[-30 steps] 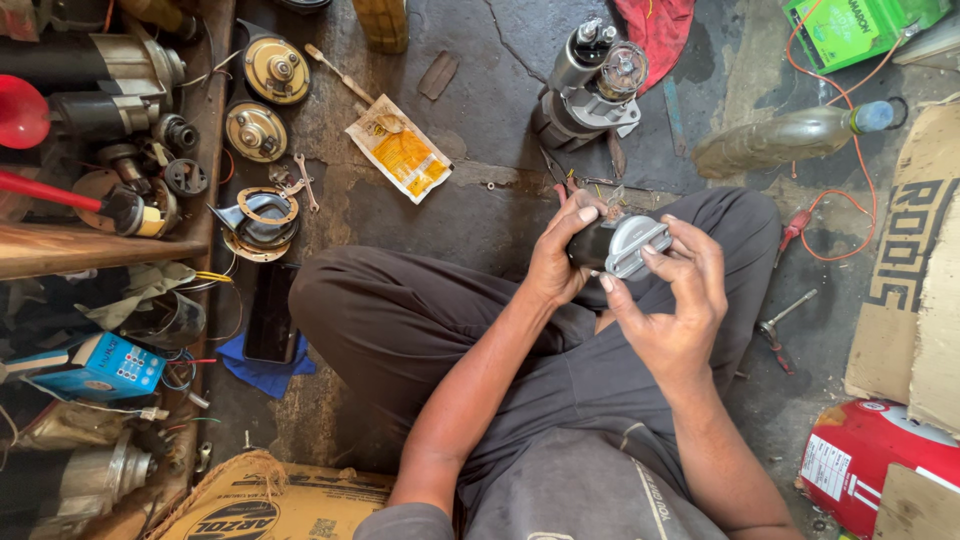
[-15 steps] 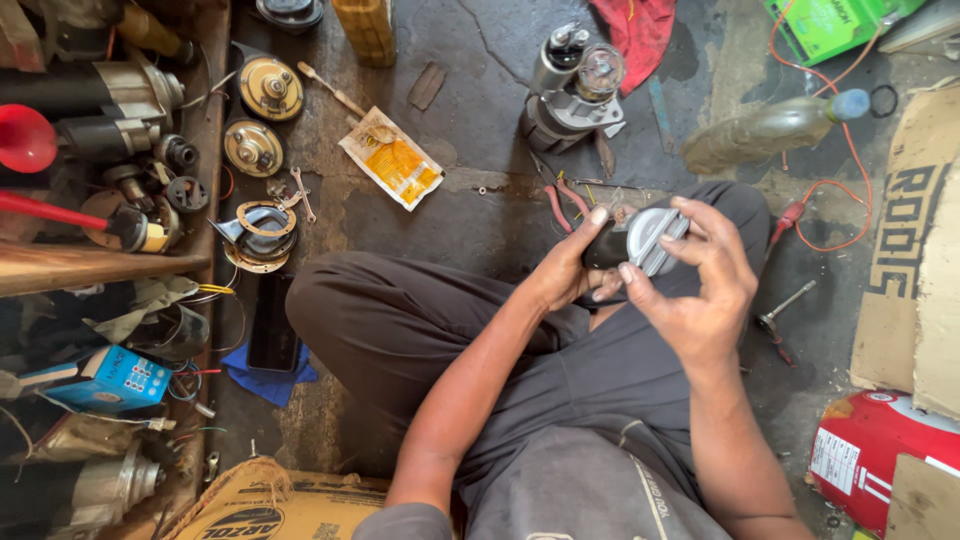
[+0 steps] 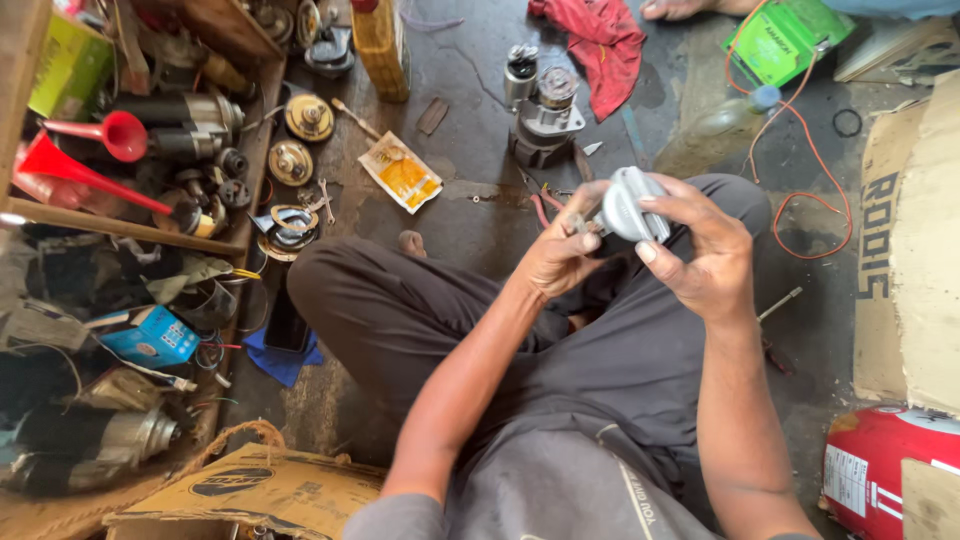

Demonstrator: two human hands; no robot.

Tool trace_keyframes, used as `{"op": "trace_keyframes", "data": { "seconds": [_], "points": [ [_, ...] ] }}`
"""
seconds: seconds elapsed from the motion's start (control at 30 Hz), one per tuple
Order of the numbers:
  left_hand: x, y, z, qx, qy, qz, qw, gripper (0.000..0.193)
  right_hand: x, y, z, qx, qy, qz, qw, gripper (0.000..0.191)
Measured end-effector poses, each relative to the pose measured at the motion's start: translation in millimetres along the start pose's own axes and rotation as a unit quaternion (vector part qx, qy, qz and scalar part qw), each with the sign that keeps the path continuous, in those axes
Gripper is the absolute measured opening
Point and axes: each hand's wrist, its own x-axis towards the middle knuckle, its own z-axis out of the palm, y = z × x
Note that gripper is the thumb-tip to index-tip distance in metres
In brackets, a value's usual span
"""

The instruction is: The person disassembles a small electric motor, cleans the rotor and stator components with a cloth, and reassembles the motor by inserting the rotor into the housing and attaching the end cap.

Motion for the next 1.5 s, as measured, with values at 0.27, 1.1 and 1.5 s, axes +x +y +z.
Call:
{"op": "trace_keyframes", "data": {
  "seconds": [0.27,1.1,1.5],
  "points": [
    [60,-23,5,-0.196,0.014,0.105,0.975,0.050,43,24,-37,-0.030,-0.026,-0.062,0.997,0.036],
    [173,106,-51,-0.181,0.204,0.098,0.957,0.066,204,138,14,-0.113,-0.029,-0.066,0.991,0.047],
    [150,66,-93,-0.316,0.096,0.100,0.939,0.056,223,171,23,-0.033,0.016,-0.060,0.998,0.050]
  ]
}}
